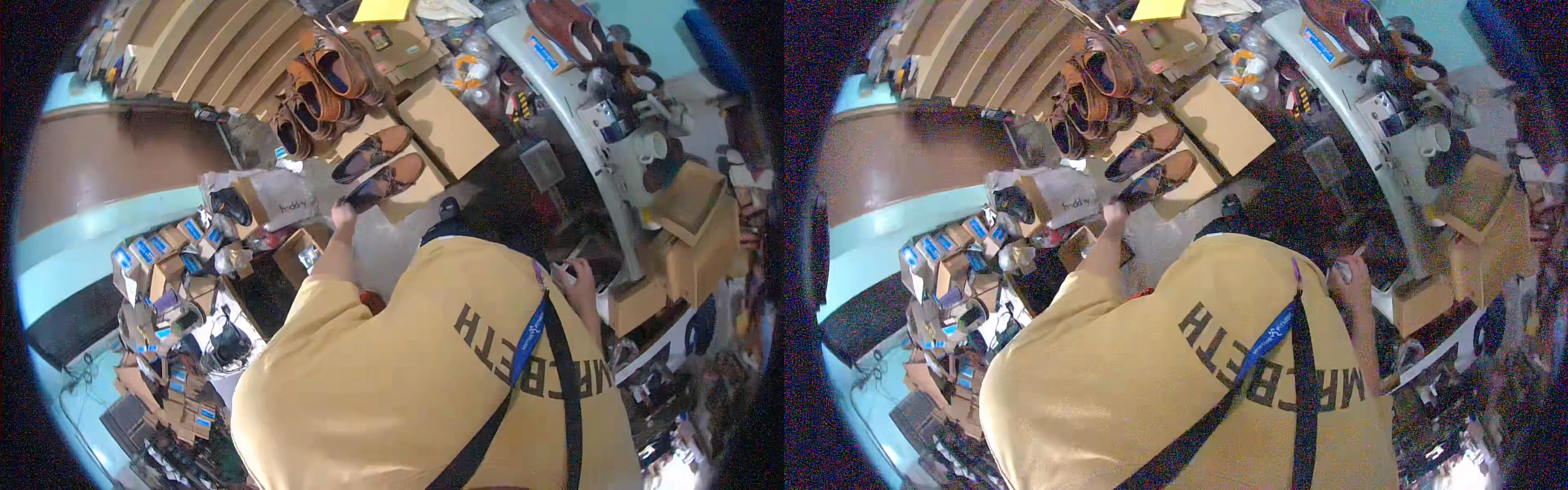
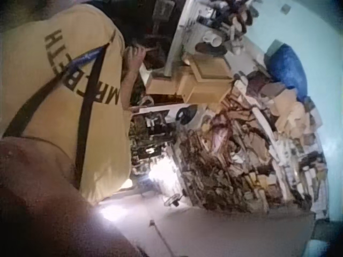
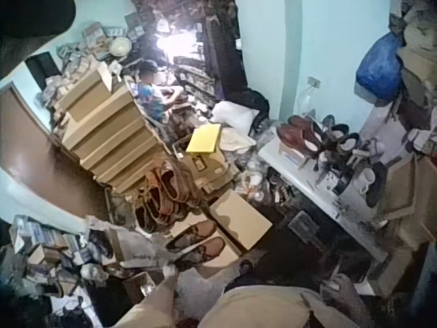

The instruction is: Packing finished shoes into cardboard boxes and stacking them in a manufacturing facility.

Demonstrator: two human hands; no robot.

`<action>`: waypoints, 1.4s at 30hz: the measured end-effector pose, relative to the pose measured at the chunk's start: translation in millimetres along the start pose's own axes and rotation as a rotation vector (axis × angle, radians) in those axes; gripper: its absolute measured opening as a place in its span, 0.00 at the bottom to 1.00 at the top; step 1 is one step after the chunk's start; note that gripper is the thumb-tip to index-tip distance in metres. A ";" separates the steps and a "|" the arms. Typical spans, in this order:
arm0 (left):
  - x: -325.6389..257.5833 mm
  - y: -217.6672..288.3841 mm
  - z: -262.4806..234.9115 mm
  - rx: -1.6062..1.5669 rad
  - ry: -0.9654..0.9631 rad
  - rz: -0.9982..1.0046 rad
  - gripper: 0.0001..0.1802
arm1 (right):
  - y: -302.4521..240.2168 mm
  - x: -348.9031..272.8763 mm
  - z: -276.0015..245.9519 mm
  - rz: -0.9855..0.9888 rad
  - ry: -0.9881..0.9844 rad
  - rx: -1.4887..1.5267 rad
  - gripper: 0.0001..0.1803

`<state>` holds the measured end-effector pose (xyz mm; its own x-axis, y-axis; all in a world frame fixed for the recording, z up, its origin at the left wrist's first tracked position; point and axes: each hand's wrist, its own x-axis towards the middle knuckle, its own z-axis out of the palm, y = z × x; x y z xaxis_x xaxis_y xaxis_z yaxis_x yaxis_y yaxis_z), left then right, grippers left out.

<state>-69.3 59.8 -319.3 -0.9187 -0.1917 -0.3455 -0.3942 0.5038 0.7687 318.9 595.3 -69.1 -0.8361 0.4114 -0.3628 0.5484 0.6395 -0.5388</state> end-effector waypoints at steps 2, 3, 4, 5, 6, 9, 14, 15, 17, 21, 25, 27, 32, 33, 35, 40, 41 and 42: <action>-54.0 72.5 2.5 -0.127 -0.098 -0.230 0.18 | 12.0 -7.7 8.7 0.077 0.028 -0.020 0.20; -52.2 41.0 -12.7 -0.115 -0.112 -0.205 0.18 | 11.0 -0.5 8.9 0.090 0.033 -0.010 0.21; -63.5 33.6 -8.1 -0.316 -0.055 -0.177 0.18 | 2.0 7.9 4.3 0.100 0.043 -0.009 0.21; -79.3 57.2 -5.0 -0.329 -0.098 -0.285 0.18 | -15.6 16.8 -3.3 0.110 0.024 0.016 0.20; -94.7 87.3 -4.6 -0.338 -0.150 -0.391 0.18 | -29.5 24.2 -10.6 0.125 0.013 0.040 0.18; -111.4 104.6 4.5 -0.503 -0.331 -0.353 0.18 | -53.8 58.6 -1.8 -0.150 0.165 -0.035 0.25; -140.6 261.3 57.4 -0.284 -0.638 0.083 0.19 | -171.2 98.8 -49.7 -0.477 0.335 -0.169 0.47; -148.4 286.5 72.7 -0.270 -0.669 0.187 0.20 | -182.8 99.9 -57.5 -0.518 0.356 -0.188 0.48; -174.6 344.9 101.9 -0.224 -0.798 0.528 0.23 | -166.1 107.5 -57.7 -0.503 0.320 -0.239 0.48; -200.7 421.5 142.4 -0.223 -1.037 0.677 0.22 | -159.9 85.6 -123.1 0.035 -0.286 0.302 0.49; -263.7 503.3 178.9 -0.301 -1.208 0.853 0.22 | -93.1 67.1 -132.9 -0.108 -0.304 0.932 0.46; -318.9 542.9 188.8 -0.283 -1.294 0.750 0.22 | -61.5 56.1 -110.0 -0.146 -0.166 1.170 0.38; -419.5 586.8 271.8 -0.380 -1.368 1.015 0.24 | -13.1 -3.3 -174.9 0.122 0.093 1.702 0.27; -445.1 594.8 278.7 -0.389 -1.377 0.992 0.26 | -1.8 -13.2 -189.6 0.201 0.327 1.604 0.26; -464.6 587.4 310.0 -0.328 -1.499 0.921 0.29 | 88.3 -10.9 -207.3 0.173 0.390 1.923 0.27; -486.4 560.1 370.7 -0.096 -1.497 0.984 0.28 | 158.8 -35.0 -338.7 0.110 0.768 1.769 0.27; -493.6 559.8 376.4 -0.095 -1.489 0.979 0.28 | 175.5 -30.1 -347.2 0.175 0.780 1.651 0.27; -502.0 557.0 379.0 -0.065 -1.445 1.016 0.28 | 192.6 -27.9 -353.8 0.240 0.793 1.529 0.27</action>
<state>182.4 755.8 78.2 -0.0374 0.9933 0.1094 0.2310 -0.0979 0.9680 444.2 936.8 106.3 -0.2867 0.8887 -0.3579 -0.2264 -0.4258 -0.8760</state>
